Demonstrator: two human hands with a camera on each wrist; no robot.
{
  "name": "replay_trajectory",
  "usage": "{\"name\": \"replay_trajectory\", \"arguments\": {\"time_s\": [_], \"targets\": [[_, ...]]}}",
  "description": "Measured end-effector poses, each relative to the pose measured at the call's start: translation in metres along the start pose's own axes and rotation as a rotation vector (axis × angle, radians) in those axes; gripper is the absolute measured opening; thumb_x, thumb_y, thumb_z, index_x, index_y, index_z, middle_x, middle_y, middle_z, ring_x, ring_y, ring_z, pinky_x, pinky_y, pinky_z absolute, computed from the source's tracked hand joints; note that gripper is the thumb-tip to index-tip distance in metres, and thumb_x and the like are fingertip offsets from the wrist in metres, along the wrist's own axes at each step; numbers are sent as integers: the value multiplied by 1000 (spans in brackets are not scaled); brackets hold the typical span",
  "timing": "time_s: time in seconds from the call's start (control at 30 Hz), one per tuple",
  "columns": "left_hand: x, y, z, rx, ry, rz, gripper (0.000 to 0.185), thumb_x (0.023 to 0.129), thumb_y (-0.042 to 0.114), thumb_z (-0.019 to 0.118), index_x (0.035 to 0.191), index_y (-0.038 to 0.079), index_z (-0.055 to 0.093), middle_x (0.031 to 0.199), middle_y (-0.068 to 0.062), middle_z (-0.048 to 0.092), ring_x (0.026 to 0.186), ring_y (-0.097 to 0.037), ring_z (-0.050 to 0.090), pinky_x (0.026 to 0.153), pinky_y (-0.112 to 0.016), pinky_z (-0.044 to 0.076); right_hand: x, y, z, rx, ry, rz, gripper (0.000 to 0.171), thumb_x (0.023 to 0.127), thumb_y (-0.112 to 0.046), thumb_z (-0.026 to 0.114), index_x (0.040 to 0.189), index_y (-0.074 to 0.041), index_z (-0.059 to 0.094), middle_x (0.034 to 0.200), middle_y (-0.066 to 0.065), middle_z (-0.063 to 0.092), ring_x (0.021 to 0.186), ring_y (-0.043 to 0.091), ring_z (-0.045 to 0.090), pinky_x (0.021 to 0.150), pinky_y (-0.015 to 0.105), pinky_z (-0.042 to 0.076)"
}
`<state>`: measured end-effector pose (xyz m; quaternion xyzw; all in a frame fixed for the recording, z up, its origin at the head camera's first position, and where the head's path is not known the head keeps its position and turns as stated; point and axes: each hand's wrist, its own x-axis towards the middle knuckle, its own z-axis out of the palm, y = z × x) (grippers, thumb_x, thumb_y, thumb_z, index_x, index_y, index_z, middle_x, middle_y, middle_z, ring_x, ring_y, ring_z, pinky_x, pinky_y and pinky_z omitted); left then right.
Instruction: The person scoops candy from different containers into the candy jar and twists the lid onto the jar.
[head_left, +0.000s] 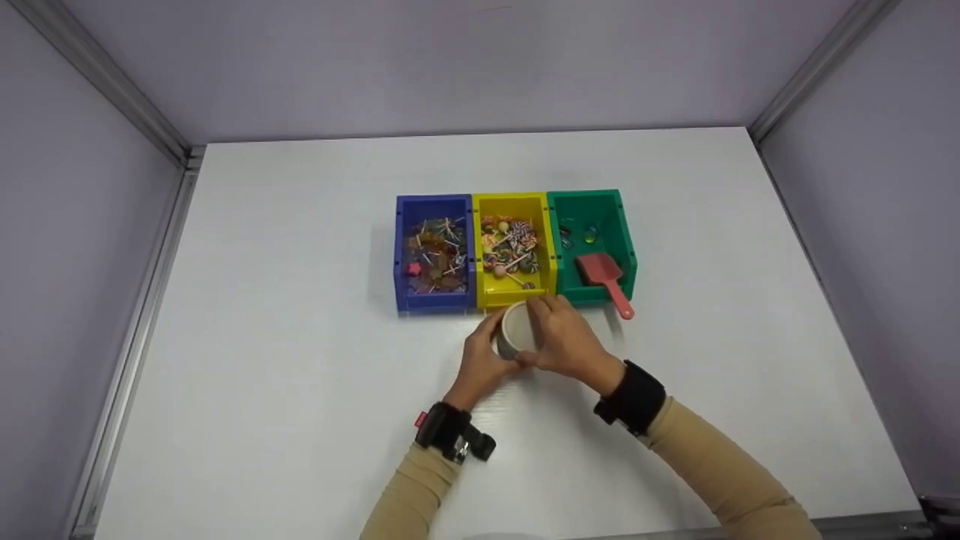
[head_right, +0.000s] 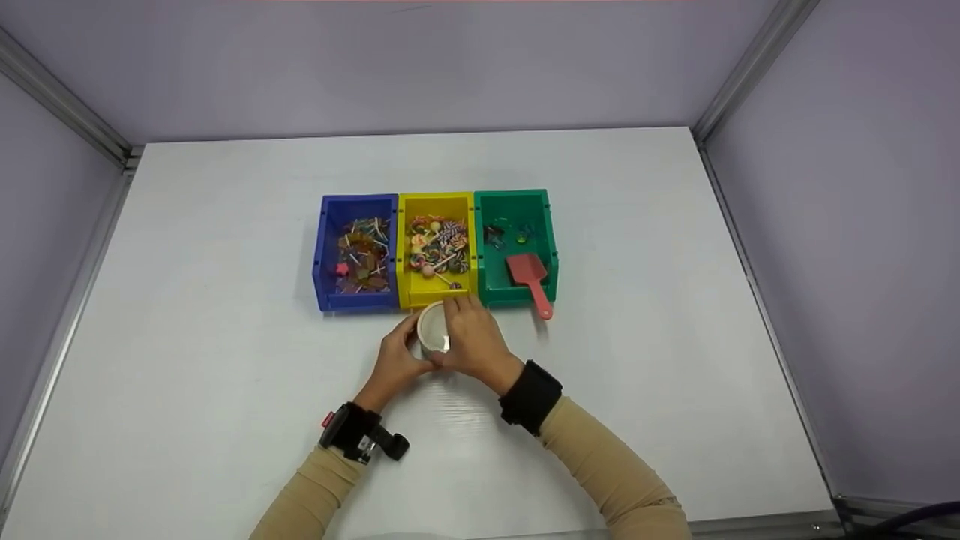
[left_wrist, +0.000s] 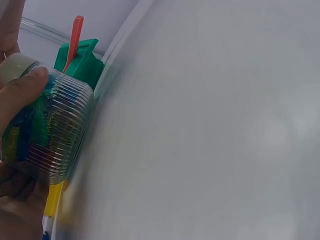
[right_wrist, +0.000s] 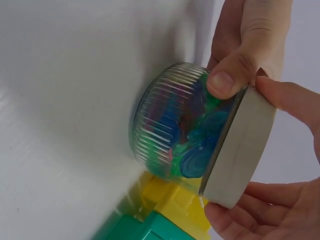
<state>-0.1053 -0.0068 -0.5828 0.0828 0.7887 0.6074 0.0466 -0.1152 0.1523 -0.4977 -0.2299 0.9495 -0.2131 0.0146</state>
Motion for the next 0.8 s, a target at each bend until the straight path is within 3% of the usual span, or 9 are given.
{"name": "replay_trajectory", "arguments": {"time_s": [0.2,0.33,0.43,0.53,0.7,0.8], "targets": [[5,0,1,33,-28,-5,86,68,17,85,142,3,44,143,-17,50,135,-32,47,116,-45,39,0,3,6,-13,29,6,87,65,-35,88,131,7,50,125,24,60,109,33,56,97,45,53],[3,2,-2,166,-30,19,91,70,26,85,145,4,38,147,-16,44,140,-32,40,118,-47,35,0,7,11,-5,39,-11,89,67,-37,87,134,6,47,129,23,57,111,33,53,99,46,52],[0,7,-10,292,-33,75,98,71,34,85,147,2,33,150,-19,39,142,-34,35,119,-47,35,-1,9,13,11,83,-47,93,70,-45,84,138,4,45,134,24,54,118,35,53,103,49,50],[-1,17,-24,399,-42,147,96,75,39,81,148,3,32,151,-18,39,142,-33,37,117,-45,38,0,12,7,16,119,-27,92,75,-53,77,141,2,43,141,24,50,127,37,50,108,53,46],[9,39,-51,589,52,301,69,87,41,69,144,9,44,146,-11,49,138,-26,45,117,-40,39,7,17,-16,-7,193,79,77,86,-50,67,142,-3,43,148,22,43,136,38,42,113,57,38],[21,54,-66,722,125,326,59,93,41,62,142,12,48,148,-10,48,141,-29,42,121,-48,31,14,26,-30,-44,238,153,75,87,-49,65,144,-5,43,152,22,37,141,42,33,116,61,30]]}}
